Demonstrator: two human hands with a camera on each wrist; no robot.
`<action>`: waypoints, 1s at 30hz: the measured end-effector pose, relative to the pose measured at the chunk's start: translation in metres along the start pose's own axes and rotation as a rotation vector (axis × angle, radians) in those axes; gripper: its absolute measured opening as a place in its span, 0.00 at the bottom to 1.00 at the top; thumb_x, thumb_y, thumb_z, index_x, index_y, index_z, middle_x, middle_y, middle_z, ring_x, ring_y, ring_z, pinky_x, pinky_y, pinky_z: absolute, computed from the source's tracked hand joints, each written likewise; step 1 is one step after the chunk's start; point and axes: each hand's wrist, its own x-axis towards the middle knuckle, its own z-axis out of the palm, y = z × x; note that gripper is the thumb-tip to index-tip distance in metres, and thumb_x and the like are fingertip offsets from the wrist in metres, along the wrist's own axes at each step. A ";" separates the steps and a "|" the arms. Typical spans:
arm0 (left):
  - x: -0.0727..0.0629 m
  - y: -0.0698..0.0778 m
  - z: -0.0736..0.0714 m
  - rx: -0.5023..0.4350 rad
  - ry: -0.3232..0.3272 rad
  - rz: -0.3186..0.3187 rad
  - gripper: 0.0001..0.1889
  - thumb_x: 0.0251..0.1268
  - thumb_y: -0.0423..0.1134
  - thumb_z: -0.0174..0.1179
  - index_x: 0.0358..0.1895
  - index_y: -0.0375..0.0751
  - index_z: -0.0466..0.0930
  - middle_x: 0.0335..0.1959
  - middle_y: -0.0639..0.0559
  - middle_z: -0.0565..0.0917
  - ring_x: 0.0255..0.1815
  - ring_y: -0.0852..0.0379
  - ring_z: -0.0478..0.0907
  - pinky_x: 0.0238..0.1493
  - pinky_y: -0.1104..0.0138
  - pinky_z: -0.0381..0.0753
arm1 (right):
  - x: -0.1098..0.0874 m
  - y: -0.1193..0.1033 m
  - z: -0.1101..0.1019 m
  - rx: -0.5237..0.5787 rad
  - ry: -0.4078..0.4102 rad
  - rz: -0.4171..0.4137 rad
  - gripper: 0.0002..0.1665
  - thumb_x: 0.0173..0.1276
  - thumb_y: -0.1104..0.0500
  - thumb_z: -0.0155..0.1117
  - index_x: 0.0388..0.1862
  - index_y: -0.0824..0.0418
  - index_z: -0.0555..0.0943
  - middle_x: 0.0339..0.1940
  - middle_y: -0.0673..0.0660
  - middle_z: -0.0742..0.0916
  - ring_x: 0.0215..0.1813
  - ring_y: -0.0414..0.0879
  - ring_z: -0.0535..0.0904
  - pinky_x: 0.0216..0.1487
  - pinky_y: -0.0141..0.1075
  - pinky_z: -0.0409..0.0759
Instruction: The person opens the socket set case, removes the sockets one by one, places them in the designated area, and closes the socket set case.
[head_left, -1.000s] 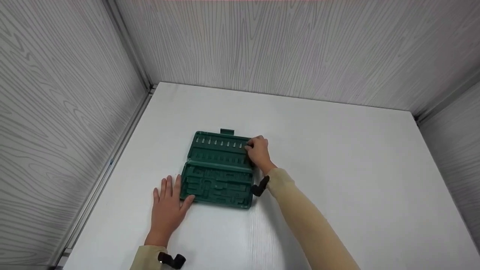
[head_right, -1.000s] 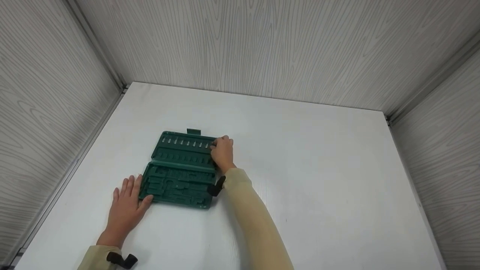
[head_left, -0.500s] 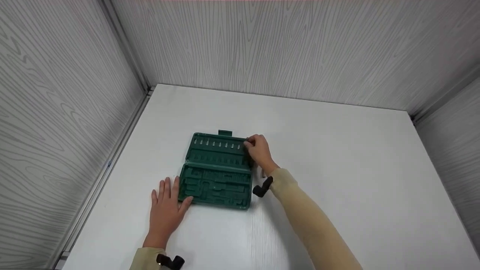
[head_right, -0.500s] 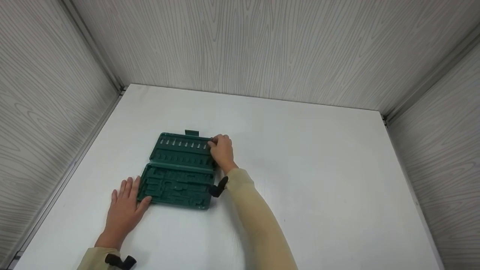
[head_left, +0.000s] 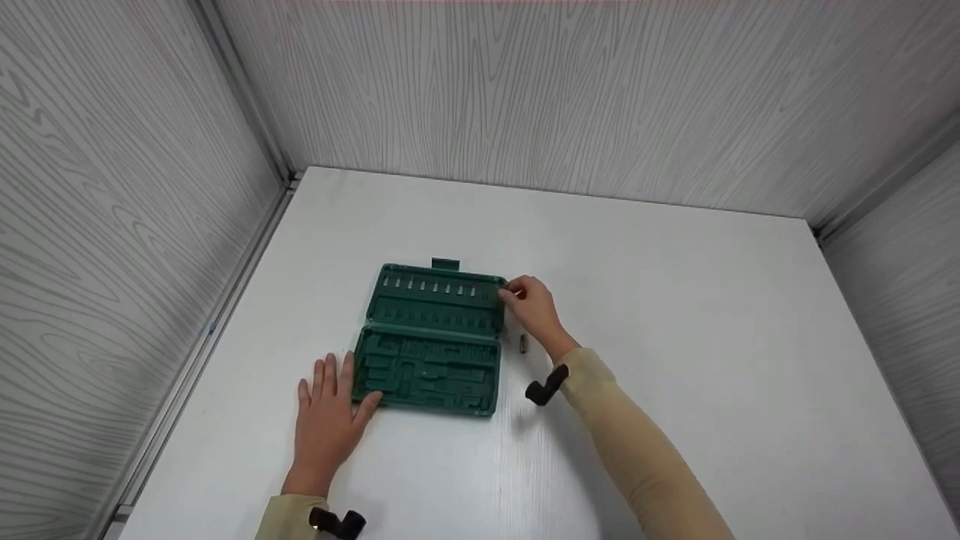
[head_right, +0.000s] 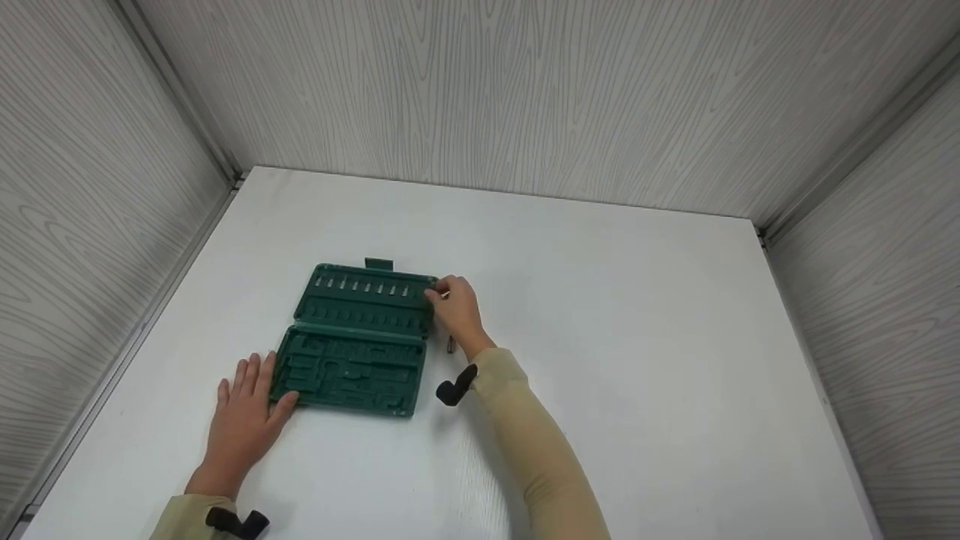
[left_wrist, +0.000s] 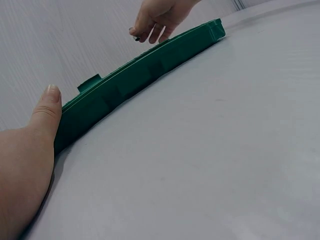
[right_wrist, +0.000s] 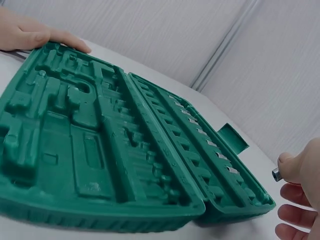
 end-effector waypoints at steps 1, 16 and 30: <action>0.000 0.000 0.000 0.001 0.002 0.001 0.42 0.64 0.65 0.46 0.73 0.41 0.48 0.72 0.34 0.51 0.72 0.38 0.42 0.66 0.42 0.38 | -0.001 0.002 -0.002 0.005 0.001 -0.002 0.11 0.66 0.55 0.61 0.41 0.63 0.79 0.40 0.57 0.80 0.40 0.47 0.74 0.38 0.38 0.74; 0.003 0.000 0.005 0.005 0.023 0.014 0.42 0.64 0.65 0.45 0.74 0.43 0.47 0.71 0.33 0.51 0.72 0.38 0.43 0.66 0.43 0.37 | -0.028 0.035 -0.022 -0.042 -0.015 0.045 0.07 0.65 0.60 0.62 0.37 0.64 0.80 0.38 0.56 0.79 0.37 0.47 0.72 0.36 0.36 0.71; 0.006 -0.002 0.007 -0.001 0.006 0.010 0.43 0.64 0.66 0.44 0.74 0.43 0.46 0.72 0.34 0.50 0.73 0.39 0.41 0.67 0.44 0.35 | -0.062 0.048 -0.028 -0.126 -0.006 -0.026 0.05 0.63 0.63 0.64 0.35 0.65 0.82 0.34 0.55 0.78 0.36 0.48 0.72 0.37 0.38 0.73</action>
